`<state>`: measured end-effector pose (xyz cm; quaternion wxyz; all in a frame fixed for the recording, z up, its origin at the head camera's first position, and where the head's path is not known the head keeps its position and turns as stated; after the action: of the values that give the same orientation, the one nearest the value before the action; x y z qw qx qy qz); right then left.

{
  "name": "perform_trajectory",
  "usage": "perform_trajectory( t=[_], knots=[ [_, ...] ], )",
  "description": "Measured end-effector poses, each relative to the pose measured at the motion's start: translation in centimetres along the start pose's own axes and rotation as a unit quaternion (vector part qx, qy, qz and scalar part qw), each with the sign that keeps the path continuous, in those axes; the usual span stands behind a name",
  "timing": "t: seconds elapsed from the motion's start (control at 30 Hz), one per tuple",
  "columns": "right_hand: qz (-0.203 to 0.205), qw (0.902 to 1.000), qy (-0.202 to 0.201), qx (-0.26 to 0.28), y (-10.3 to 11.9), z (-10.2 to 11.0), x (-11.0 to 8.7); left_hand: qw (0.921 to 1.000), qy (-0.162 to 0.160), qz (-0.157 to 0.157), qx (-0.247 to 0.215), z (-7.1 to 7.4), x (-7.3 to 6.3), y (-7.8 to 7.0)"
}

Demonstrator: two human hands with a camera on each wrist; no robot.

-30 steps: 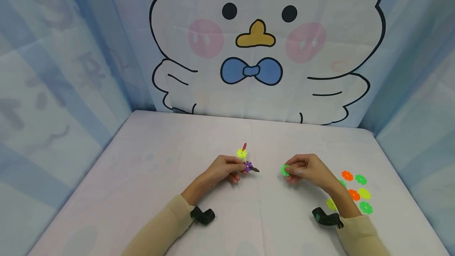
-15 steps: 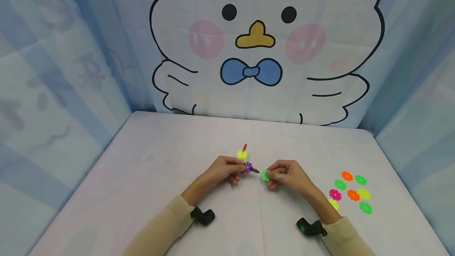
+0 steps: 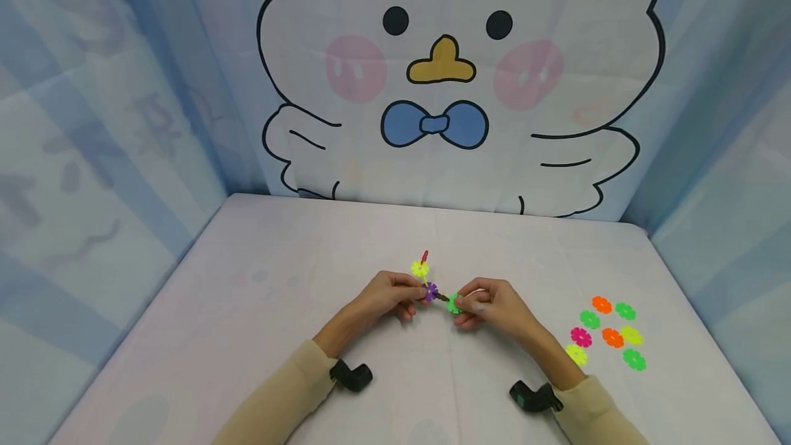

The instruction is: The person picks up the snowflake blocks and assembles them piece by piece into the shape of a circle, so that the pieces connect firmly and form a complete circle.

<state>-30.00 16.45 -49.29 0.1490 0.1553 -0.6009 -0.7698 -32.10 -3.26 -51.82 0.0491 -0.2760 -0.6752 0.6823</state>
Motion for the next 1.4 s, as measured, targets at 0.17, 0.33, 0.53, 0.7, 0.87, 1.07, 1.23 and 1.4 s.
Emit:
perform_trajectory(
  t=[0.17,0.33,0.53,0.7,0.87,1.07,1.23,1.4],
  knots=[
    [-0.006,1.0000,0.004,0.005,-0.13,-0.13,0.05,1.0000,0.002,-0.004,0.004,0.06,-0.08,-0.09],
    [-0.016,0.9998,-0.011,0.000,-0.39,0.18,0.04,1.0000,0.002,-0.001,0.005,0.01,-0.09,-0.14],
    [-0.024,0.9997,0.001,0.007,-0.54,0.07,-0.01,1.0000,-0.002,0.000,0.005,0.06,-0.10,-0.10],
    [-0.026,0.9991,0.021,0.028,-0.41,-0.37,-0.06,1.0000,-0.004,-0.002,0.004,0.17,-0.09,-0.03],
    [-0.031,0.9991,0.015,0.026,-0.33,-0.42,-0.14,0.9999,-0.007,-0.005,0.009,0.24,-0.12,-0.05],
    [-0.041,0.9988,0.006,0.026,-0.49,-0.43,-0.12,0.9998,-0.011,-0.004,0.017,0.19,-0.02,0.00],
    [-0.038,0.9991,0.007,0.017,-0.45,-0.45,-0.16,0.9997,-0.013,-0.005,0.023,0.16,-0.08,0.06],
    [-0.039,0.9991,0.007,0.016,-0.56,-0.50,-0.10,0.9995,-0.018,-0.008,0.024,0.24,0.00,0.15]
  ],
)
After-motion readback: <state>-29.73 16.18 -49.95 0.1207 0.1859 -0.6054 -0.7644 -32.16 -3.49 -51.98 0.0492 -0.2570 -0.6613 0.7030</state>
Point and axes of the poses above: each hand's wrist, its own x-axis towards the middle knuckle, its own z-axis out of the back of the hand, y = z × x, the point moved 8 cm from there along x, towards the middle knuckle, and after that the axes turned 3 degrees about z, right-handed, at the moved point
